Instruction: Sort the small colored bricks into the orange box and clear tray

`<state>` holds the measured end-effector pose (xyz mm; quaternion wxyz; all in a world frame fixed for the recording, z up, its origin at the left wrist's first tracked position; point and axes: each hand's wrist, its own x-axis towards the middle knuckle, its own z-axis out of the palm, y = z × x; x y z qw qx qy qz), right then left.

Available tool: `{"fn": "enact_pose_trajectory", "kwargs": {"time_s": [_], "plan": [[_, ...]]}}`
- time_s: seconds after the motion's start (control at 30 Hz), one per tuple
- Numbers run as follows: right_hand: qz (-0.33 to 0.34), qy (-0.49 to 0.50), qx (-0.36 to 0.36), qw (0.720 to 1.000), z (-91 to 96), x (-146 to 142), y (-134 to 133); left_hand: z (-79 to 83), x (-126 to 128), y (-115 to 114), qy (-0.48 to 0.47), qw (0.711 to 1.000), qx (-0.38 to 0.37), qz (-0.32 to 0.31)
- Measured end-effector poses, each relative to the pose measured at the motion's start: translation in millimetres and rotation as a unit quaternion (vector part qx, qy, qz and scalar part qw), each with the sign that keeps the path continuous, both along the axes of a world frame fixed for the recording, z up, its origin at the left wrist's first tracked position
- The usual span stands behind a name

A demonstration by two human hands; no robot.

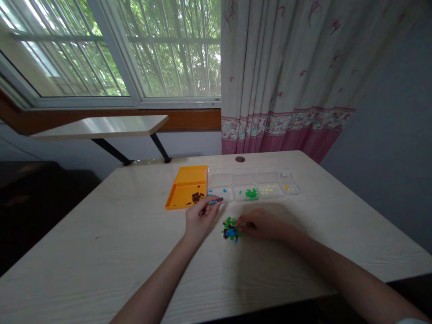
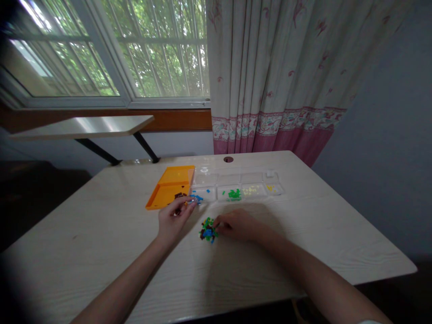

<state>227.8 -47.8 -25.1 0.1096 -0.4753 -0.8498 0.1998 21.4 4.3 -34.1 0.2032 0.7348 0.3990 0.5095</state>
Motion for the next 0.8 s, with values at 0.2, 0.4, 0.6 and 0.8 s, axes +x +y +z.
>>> {"fn": "enact_pose_trajectory", "kwargs": {"time_s": [0.2,0.4,0.6,0.8], "plan": [[-0.007,0.015,-0.018,1.000,-1.7,1.3,0.5,-0.1,-4.7,12.0,-0.010,0.995,-0.042,0.089],[-0.020,0.023,-0.009,0.999,1.0,2.5,-1.1,-4.0,-20.7,32.1,-0.002,0.970,-0.102,0.219],[-0.050,0.007,-0.021,0.999,4.8,5.4,-0.5,-8.7,-25.3,39.3,-0.042,0.969,-0.110,0.216],[-0.043,-0.023,-0.010,0.999,6.5,7.5,0.3,-6.2,-14.9,27.0,-0.011,0.992,-0.084,0.092]]}}
